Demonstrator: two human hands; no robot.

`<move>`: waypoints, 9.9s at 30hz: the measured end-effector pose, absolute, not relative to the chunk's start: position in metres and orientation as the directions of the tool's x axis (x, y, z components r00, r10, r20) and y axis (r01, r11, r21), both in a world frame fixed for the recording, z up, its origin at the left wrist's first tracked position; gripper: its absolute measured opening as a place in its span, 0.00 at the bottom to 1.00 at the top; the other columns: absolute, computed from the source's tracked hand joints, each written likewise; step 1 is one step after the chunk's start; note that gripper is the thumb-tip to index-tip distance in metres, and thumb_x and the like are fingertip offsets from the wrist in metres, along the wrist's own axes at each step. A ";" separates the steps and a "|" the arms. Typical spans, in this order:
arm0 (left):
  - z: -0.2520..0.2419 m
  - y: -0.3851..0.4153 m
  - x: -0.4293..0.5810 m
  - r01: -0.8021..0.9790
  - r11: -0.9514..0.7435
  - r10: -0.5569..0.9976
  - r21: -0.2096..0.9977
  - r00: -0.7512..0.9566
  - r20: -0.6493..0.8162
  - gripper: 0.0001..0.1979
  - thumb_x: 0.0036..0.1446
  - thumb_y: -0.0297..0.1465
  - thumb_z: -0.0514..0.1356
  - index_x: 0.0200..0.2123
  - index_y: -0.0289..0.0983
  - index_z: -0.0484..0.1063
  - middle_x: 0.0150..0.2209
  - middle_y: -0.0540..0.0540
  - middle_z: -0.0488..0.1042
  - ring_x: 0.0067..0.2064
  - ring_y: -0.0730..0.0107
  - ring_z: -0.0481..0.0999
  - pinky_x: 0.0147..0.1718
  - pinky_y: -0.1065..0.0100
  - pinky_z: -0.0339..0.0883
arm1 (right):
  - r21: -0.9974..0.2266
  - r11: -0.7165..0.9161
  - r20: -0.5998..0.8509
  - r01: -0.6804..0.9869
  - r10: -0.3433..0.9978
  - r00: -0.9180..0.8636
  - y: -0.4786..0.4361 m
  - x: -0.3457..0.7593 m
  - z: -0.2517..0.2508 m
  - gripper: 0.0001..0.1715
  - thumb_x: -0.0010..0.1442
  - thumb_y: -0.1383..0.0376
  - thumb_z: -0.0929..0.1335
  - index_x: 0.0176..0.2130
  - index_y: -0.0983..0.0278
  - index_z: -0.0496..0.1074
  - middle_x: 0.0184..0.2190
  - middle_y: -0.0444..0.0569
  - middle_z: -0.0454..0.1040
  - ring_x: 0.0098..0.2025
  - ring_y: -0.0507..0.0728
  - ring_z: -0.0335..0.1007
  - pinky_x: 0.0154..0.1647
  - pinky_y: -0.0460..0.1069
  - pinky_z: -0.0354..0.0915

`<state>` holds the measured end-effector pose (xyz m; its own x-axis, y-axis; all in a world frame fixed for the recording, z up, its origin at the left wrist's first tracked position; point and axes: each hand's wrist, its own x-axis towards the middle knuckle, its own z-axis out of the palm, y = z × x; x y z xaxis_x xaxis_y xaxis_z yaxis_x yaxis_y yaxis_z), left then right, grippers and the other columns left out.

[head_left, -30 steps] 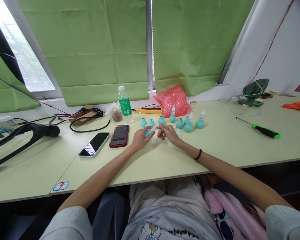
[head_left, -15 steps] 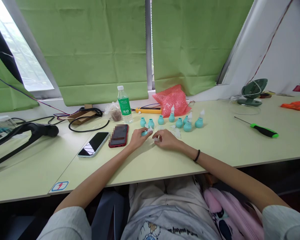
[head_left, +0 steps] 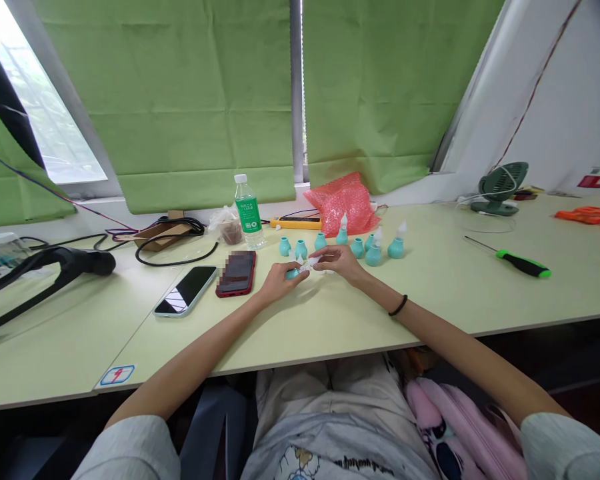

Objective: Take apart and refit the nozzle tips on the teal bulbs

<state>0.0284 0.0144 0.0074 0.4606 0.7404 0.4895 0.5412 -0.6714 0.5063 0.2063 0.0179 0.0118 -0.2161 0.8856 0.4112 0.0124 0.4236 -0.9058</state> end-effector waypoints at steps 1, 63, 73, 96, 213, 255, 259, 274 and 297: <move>0.007 0.014 0.028 0.540 -0.668 0.743 0.512 0.457 0.489 0.19 0.49 0.42 0.49 0.29 0.32 0.70 0.23 0.49 0.70 0.25 0.76 0.65 0.25 0.76 0.55 | -0.909 0.416 0.401 0.021 0.888 -0.225 0.018 0.207 0.011 0.18 0.33 0.65 0.71 0.29 0.67 0.70 0.30 0.49 0.71 0.31 0.53 0.66 0.33 0.49 0.64; 0.011 -0.009 0.037 0.389 -0.650 0.751 0.653 0.458 0.475 0.20 0.49 0.41 0.49 0.20 0.31 0.69 0.15 0.50 0.65 0.19 0.80 0.59 0.19 0.77 0.53 | -0.958 0.287 0.278 -0.007 0.921 -0.273 0.016 0.209 0.014 0.18 0.30 0.63 0.72 0.26 0.68 0.73 0.21 0.49 0.73 0.23 0.54 0.69 0.27 0.50 0.68; 0.000 -0.013 0.040 0.462 -0.732 0.670 0.500 0.356 0.652 0.16 0.47 0.39 0.52 0.32 0.33 0.72 0.27 0.46 0.73 0.25 0.74 0.67 0.27 0.74 0.59 | -0.975 0.165 0.206 -0.149 0.923 -0.324 0.018 0.207 0.011 0.14 0.31 0.64 0.73 0.24 0.68 0.74 0.20 0.49 0.72 0.18 0.51 0.66 0.20 0.46 0.65; 0.000 0.002 0.039 0.346 -0.637 0.751 0.688 0.481 0.453 0.22 0.54 0.39 0.41 0.35 0.31 0.68 0.31 0.44 0.71 0.30 0.73 0.68 0.28 0.72 0.62 | -0.800 0.500 0.439 0.331 0.865 -0.243 -0.022 0.262 0.088 0.16 0.37 0.58 0.70 0.26 0.67 0.74 0.21 0.49 0.72 0.19 0.50 0.64 0.19 0.46 0.64; -0.004 0.035 0.023 0.534 -0.711 0.702 0.458 0.497 0.510 0.11 0.44 0.29 0.55 0.33 0.35 0.71 0.28 0.48 0.71 0.28 0.76 0.68 0.28 0.75 0.64 | -0.480 0.660 0.490 0.578 0.748 -0.447 0.037 0.202 -0.004 0.14 0.42 0.67 0.66 0.34 0.65 0.71 0.27 0.45 0.72 0.29 0.51 0.65 0.32 0.45 0.60; -0.003 0.039 0.022 0.498 -0.574 0.819 0.650 0.360 0.448 0.16 0.40 0.36 0.58 0.33 0.35 0.72 0.24 0.48 0.70 0.26 0.75 0.66 0.26 0.73 0.61 | -0.550 0.674 0.483 0.493 0.739 -0.470 0.041 0.203 -0.001 0.13 0.44 0.65 0.65 0.34 0.65 0.70 0.30 0.46 0.71 0.29 0.50 0.63 0.31 0.45 0.61; -0.005 0.040 0.022 0.513 -0.576 0.817 0.636 0.367 0.444 0.15 0.40 0.36 0.58 0.33 0.35 0.72 0.25 0.48 0.71 0.27 0.75 0.67 0.27 0.73 0.61 | -0.555 0.677 0.478 0.482 0.735 -0.482 0.040 0.204 0.000 0.14 0.45 0.64 0.65 0.35 0.64 0.70 0.30 0.46 0.71 0.29 0.50 0.63 0.31 0.45 0.61; -0.003 0.033 0.023 0.527 -0.718 0.688 0.454 0.441 0.576 0.10 0.43 0.32 0.58 0.31 0.36 0.72 0.30 0.46 0.70 0.31 0.73 0.67 0.26 0.73 0.62 | -0.565 0.674 0.480 0.476 0.738 -0.475 0.037 0.203 0.001 0.13 0.45 0.65 0.65 0.34 0.65 0.70 0.31 0.46 0.71 0.31 0.51 0.64 0.32 0.45 0.61; -0.004 0.036 0.024 0.572 -0.674 0.734 0.467 0.445 0.513 0.13 0.51 0.35 0.50 0.35 0.38 0.71 0.31 0.45 0.71 0.32 0.72 0.67 0.28 0.73 0.62 | -0.568 0.658 0.482 0.495 0.753 -0.447 0.040 0.204 -0.001 0.12 0.44 0.64 0.65 0.32 0.65 0.70 0.29 0.46 0.71 0.30 0.51 0.65 0.32 0.45 0.61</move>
<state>0.0237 0.0361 -0.0035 0.4446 0.7341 0.5133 0.5725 -0.6736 0.4675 0.2040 0.0399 -0.0012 -0.4474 0.7532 0.4822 0.4947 0.6576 -0.5682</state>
